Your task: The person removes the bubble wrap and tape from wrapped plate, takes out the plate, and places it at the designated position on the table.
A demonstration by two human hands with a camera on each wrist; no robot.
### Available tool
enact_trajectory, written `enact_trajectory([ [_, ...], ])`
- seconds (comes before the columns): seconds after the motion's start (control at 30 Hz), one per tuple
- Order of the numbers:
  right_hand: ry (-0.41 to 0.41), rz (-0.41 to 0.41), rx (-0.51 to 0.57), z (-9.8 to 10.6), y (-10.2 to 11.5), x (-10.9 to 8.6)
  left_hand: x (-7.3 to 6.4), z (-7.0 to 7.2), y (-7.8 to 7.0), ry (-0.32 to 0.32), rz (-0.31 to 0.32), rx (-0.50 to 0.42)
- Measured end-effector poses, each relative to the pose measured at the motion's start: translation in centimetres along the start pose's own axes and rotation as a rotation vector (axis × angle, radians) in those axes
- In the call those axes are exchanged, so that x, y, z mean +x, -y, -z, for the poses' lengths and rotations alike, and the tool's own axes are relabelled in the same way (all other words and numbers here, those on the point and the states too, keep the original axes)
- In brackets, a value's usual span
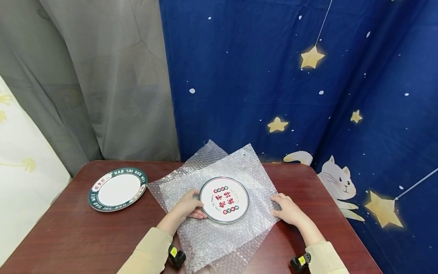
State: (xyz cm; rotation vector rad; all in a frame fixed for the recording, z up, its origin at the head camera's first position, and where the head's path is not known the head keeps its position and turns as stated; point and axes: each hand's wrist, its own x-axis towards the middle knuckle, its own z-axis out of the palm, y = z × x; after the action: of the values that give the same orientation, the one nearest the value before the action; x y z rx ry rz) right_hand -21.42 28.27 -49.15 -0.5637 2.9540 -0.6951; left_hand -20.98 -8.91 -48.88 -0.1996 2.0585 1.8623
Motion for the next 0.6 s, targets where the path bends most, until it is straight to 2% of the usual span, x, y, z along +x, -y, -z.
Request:
enact_trajectory([
  [0.3, -0.003, 0.003, 0.001, -0.08, -0.04, -0.08, -0.3, 0.0, 0.01, -0.004, -0.011, 0.007],
  [0.6, -0.007, 0.006, 0.007, -0.06, -0.05, -0.11, -0.48, 0.13, 0.09, -0.028, -0.021, -0.027],
])
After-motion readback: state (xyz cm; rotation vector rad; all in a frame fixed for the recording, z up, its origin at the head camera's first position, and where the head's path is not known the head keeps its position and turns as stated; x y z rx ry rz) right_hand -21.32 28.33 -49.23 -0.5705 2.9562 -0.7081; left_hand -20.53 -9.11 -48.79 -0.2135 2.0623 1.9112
